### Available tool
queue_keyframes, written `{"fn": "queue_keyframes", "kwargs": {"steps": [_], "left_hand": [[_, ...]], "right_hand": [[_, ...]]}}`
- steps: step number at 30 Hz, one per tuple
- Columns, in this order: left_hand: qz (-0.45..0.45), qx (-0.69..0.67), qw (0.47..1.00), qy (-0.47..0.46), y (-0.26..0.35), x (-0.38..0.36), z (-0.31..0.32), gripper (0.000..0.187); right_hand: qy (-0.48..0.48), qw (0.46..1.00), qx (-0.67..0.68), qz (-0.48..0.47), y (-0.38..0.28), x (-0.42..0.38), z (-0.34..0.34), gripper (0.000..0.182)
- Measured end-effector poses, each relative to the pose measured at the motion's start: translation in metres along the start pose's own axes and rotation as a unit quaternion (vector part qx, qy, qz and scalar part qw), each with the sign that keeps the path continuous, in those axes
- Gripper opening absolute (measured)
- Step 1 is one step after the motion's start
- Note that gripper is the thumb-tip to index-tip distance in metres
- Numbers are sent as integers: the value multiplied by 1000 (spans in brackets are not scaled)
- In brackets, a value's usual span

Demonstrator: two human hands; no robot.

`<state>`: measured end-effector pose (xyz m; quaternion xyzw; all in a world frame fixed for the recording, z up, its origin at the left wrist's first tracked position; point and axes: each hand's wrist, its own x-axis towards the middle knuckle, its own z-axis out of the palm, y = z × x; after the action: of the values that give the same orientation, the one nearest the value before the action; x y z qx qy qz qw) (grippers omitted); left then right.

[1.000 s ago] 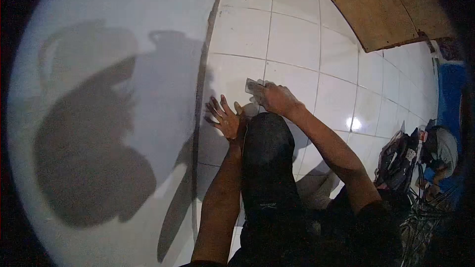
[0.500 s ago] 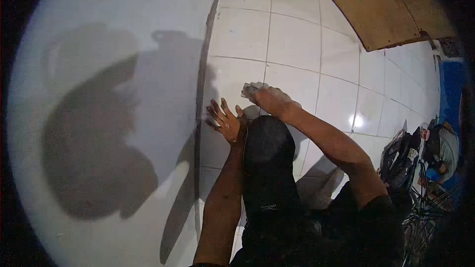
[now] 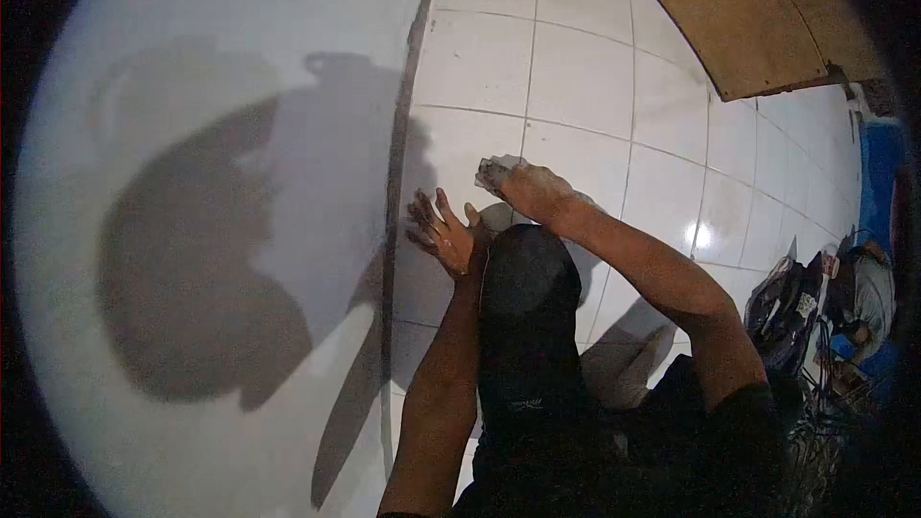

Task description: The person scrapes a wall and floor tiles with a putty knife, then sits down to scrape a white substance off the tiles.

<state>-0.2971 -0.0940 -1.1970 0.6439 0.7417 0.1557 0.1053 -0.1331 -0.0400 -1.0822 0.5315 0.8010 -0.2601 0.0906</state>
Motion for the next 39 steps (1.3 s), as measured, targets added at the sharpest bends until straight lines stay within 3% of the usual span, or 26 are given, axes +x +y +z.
{"fn": "queue_keyframes", "kwargs": {"steps": [3, 4, 7, 8, 10, 12, 13, 15, 17, 18, 21, 24, 26, 28, 30, 31, 32, 33, 35, 36, 39], "left_hand": [[-11, -34, 999, -9, -7, -2, 11, 56], [-1, -16, 1000, 3, -8, 0, 11, 55], [19, 65, 998, 7, -3, 3, 0, 54], [22, 97, 995, 0, -1, 0, -4, 53], [16, 71, 997, 7, -1, -2, 2, 53], [14, 50, 999, 6, -19, -2, 32, 54], [12, 42, 999, 1, -42, -3, 66, 54], [8, 40, 999, -6, -50, -5, 64, 55], [9, 41, 999, -1, -8, -2, 12, 55], [-13, 10, 1000, 15, -7, -4, 17, 56], [12, 85, 996, 5, -8, -1, 12, 57], [5, 56, 998, -3, -2, -3, 3, 57], [8, 71, 997, 15, -1, -1, 3, 57], [10, 88, 996, 29, 0, -2, 4, 57], [11, 110, 993, 42, 0, 0, 5, 58], [-12, 64, 998, 2, 0, 0, 3, 57], [-36, 18, 999, -36, 2, -2, 2, 57], [-65, -26, 995, -72, 0, 0, 1, 57], [-30, 17, 999, -18, 1, -1, 3, 57], [-12, 41, 999, 7, -2, 0, 3, 57], [-35, -15, 999, 8, -9, -5, 20, 57]], "right_hand": [[-40, 999, 3, 19, 3, 6, 7, 40], [164, 983, -18, -85, 20, 12, 50, 38], [125, 991, 10, -38, 10, 11, 42, 35], [-5, 997, 59, 45, -1, 16, 20, 33], [125, 982, 141, 24, 8, 48, 69, 30], [43, 998, 9, 38, -11, 57, 35, 30], [82, 994, 62, 38, -24, 51, 4, 25], [168, 979, 113, 25, -9, 90, 57, 20], [76, 996, 34, 31, -15, 62, 12, 21], [119, 989, 80, 23, -9, 57, 14, 23], [15, 996, 84, 30, 8, 22, -5, 32], [92, 993, 58, 34, 21, 1, 20, 30], [91, 991, 90, 50, 19, -3, 25, 29], [70, 994, 61, 63, 0, -11, 6, 25], [22, 989, 113, 94, -15, 0, -15, 24], [-3, 984, 140, 109, -19, 5, -19, 23], [176, 974, 132, 53, -17, 17, 12, 21], [136, 974, 159, 87, -22, 37, 11, 21], [57, 962, 212, 162, -28, 80, 5, 22], [103, 968, 184, 133, -31, 88, 7, 26], [70, 988, 107, 84, -33, 83, -8, 28]]}}
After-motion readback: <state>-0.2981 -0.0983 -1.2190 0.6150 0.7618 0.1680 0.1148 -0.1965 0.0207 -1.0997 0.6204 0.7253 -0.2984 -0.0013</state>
